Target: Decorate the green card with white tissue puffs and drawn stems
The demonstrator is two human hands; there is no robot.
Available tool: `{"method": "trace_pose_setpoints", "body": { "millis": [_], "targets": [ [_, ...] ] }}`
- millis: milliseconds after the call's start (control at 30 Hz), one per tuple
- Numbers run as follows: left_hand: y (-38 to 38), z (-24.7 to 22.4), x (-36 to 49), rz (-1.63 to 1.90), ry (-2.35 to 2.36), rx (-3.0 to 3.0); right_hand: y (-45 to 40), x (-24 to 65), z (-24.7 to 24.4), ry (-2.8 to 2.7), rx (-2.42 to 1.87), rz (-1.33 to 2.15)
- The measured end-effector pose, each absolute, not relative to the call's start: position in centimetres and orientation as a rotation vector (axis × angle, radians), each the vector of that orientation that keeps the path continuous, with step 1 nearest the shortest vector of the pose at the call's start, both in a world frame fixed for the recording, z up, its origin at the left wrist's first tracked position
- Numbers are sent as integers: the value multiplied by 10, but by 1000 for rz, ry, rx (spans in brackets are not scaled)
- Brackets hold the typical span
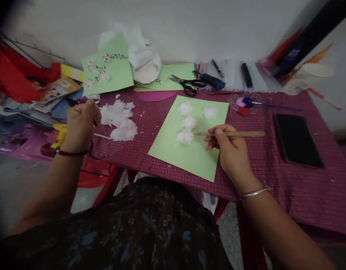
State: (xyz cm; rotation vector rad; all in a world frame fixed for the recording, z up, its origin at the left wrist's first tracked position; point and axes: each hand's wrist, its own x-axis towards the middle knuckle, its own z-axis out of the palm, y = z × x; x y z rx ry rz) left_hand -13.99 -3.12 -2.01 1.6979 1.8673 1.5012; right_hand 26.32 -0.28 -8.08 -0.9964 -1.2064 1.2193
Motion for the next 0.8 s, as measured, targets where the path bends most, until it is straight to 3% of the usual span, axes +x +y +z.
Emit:
{"method": "trace_pose_setpoints", "body": {
  "millis": [167,300,533,800],
  "targets": [
    [-55,-49,-139,889,1902,1997,-2,263,-81,-1204,-1023,1208],
    [-61,-72,-125,698,1898,2213,-2,262,-83,-1226,-1026,1212],
    [-50,-81,-125,1012,2027,1895,-2,263,-84,-1236,-1027,1200],
    [-44,-78,-132,1369,1717,1490,-4,261,-81,-1232,-1077,1203]
  ]
}}
